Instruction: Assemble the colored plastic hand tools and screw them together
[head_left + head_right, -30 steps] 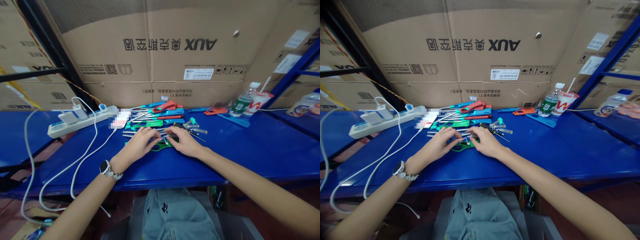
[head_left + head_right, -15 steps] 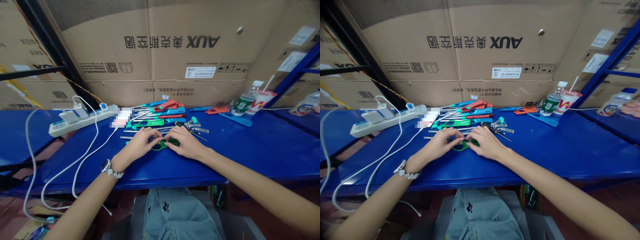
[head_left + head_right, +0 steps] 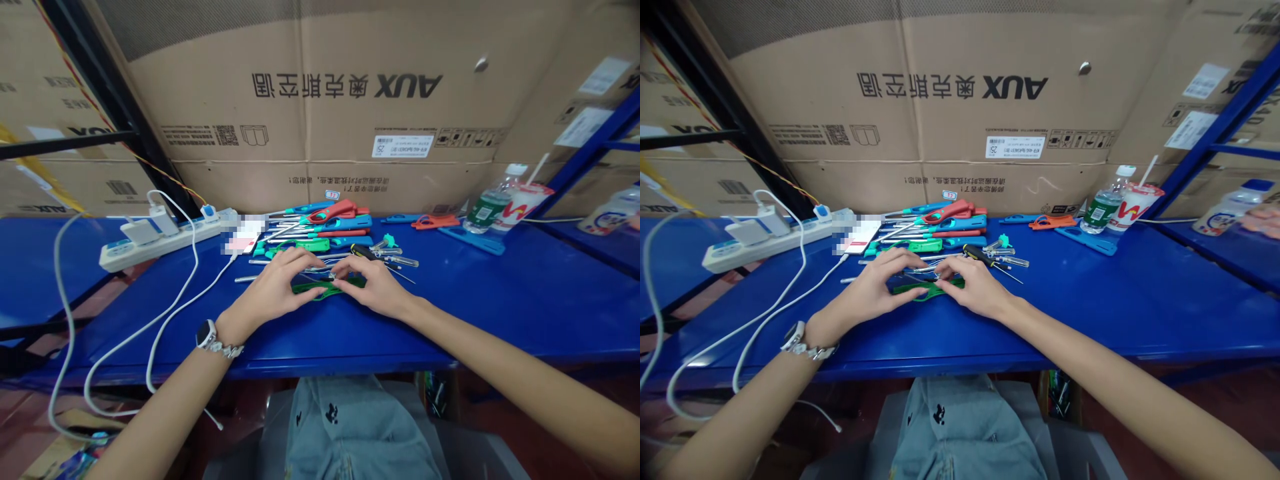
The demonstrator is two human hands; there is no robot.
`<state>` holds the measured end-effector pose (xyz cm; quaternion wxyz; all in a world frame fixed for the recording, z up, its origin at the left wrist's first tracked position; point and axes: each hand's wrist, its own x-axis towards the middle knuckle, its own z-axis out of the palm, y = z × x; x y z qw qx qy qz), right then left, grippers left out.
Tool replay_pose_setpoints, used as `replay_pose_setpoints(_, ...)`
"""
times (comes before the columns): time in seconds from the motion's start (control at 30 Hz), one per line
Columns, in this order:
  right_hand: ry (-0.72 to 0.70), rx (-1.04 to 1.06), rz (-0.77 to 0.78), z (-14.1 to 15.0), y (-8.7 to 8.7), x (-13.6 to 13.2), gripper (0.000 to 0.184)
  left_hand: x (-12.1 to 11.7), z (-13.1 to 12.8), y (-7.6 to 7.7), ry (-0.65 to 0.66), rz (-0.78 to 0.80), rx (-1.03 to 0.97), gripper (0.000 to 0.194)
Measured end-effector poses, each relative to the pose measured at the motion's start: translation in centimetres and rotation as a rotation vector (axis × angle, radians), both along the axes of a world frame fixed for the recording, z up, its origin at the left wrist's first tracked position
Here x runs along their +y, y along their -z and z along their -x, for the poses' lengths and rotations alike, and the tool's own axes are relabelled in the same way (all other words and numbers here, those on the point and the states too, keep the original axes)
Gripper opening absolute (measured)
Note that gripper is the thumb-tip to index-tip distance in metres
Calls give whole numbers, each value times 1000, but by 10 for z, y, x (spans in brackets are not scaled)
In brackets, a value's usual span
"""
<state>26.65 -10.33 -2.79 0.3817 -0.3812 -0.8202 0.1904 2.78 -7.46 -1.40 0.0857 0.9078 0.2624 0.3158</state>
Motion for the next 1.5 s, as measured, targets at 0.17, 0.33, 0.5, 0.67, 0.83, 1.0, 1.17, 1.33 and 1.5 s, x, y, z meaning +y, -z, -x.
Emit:
replay_pose_setpoints(0.17, -47, -27, -52, -3, 2, 0, 5, -2, 4, -1, 16, -80, 116, 18)
replay_pose_setpoints(0.33, -69, -73, -145, -6, 5, 3, 9, -8, 2, 0, 32, -152, 149, 15)
replay_pose_setpoints(0.5, -142, -103, -215, -9, 9, 9, 9, -8, 4, 6, 64, -116, 194, 16)
replay_pose_setpoints(0.67, -178, -101, -242, -15, 12, 15, 9, -6, 4, 9, 111, -106, 203, 17)
replay_pose_setpoints(0.83, -234, -71, -107, -20, 10, 20, 12, -5, 6, 8, 134, -100, 222, 16)
replay_pose_setpoints(1.0, -273, -106, -19, -18, 2, 24, 14, -3, 11, 5, 133, -57, 239, 15)
replay_pose_setpoints(1.17, -241, -129, -75, -19, 3, 24, 15, -3, 14, 4, 106, -60, 276, 15)
replay_pose_setpoints(1.33, -260, -231, -197, -26, 4, 24, 20, -3, 15, 5, 92, -75, 293, 18)
replay_pose_setpoints(1.5, -271, -295, -305, -30, 6, 25, 22, -2, 14, 5, 90, -83, 302, 16)
